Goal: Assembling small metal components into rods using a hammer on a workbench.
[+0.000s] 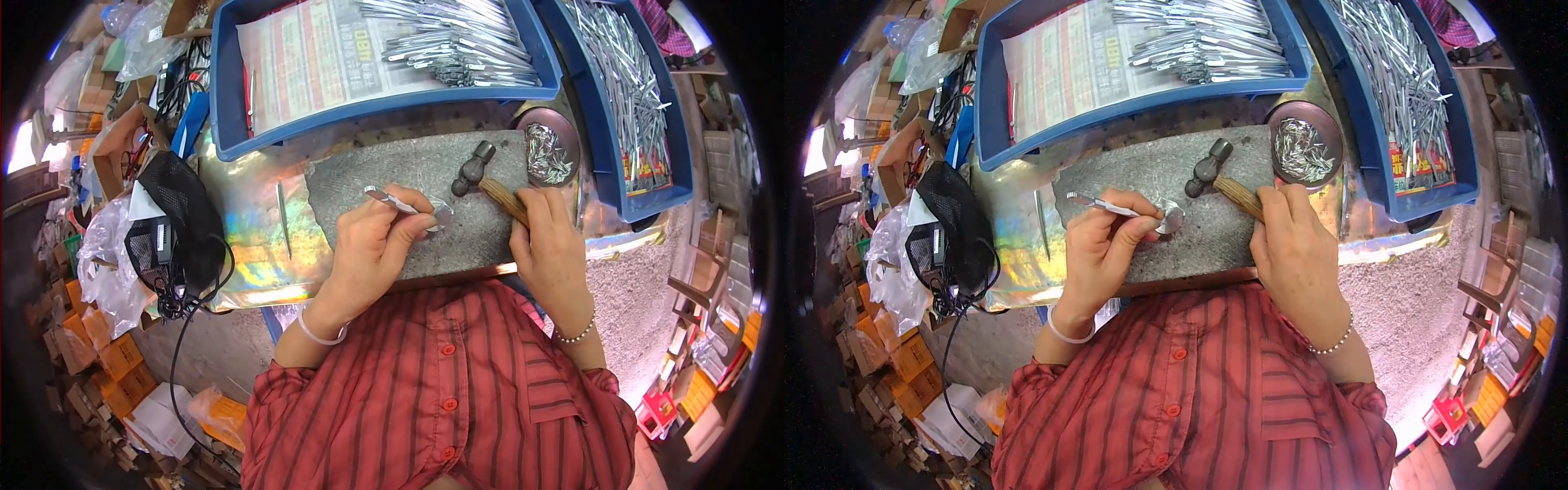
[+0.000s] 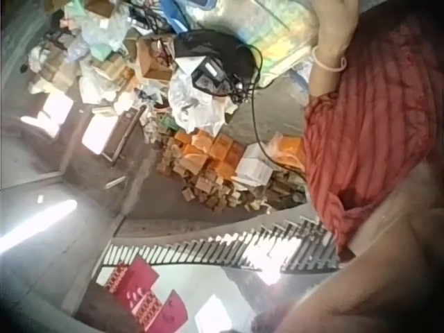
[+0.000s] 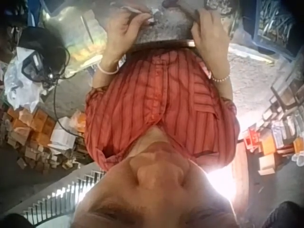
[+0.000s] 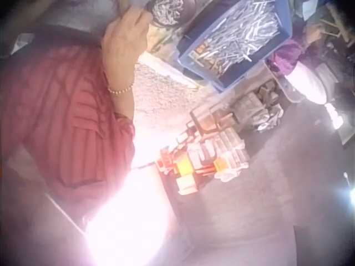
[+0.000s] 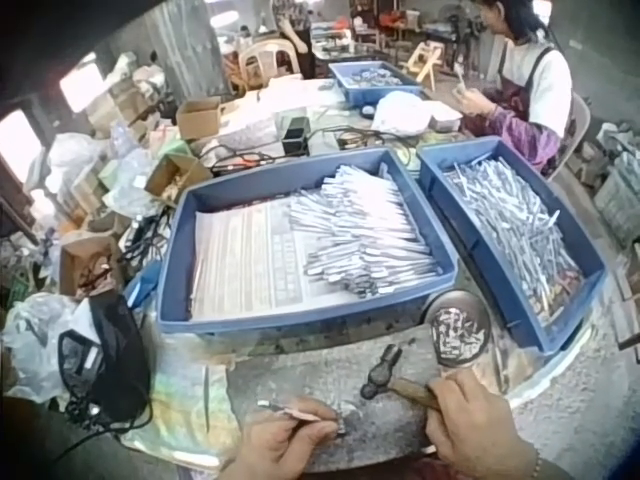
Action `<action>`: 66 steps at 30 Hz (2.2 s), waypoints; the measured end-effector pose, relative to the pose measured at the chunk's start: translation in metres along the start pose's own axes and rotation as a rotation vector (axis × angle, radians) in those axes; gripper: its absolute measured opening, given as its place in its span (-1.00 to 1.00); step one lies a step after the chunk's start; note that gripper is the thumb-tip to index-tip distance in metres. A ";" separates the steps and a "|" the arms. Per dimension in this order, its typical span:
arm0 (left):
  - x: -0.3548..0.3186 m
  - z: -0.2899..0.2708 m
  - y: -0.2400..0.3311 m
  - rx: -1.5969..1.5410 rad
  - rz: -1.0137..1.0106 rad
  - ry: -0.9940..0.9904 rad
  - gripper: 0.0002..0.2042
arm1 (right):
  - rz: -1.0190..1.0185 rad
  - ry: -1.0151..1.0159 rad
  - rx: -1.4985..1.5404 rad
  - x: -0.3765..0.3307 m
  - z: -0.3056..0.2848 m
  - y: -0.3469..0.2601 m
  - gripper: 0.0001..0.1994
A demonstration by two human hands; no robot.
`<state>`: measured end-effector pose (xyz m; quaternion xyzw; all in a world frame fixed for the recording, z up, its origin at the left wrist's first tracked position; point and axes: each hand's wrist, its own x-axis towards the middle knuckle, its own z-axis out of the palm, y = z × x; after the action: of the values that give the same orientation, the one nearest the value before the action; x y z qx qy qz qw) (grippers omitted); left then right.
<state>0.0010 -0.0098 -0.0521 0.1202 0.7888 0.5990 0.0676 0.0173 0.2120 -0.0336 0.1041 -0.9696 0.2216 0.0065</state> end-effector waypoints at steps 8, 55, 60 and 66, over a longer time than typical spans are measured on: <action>0.001 0.005 0.001 0.195 0.172 0.021 -0.94 | 0.080 0.000 0.477 -0.008 -0.002 0.008 -0.68; -0.010 -0.002 0.007 0.262 0.402 0.016 -0.85 | 0.005 0.019 0.138 -0.052 -0.095 -0.046 -0.63; -0.015 -0.037 0.038 -0.956 -0.158 0.089 -0.86 | -0.136 0.097 -0.032 -0.018 -0.019 -0.013 -0.49; -0.010 -0.038 0.037 -0.971 -0.270 0.122 -0.81 | 0.007 0.046 -0.043 -0.015 -0.005 0.008 -0.59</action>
<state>0.0056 -0.0385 -0.0069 -0.0631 0.4305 0.8884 0.1463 0.0301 0.2238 -0.0329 0.0954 -0.9740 0.2031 0.0302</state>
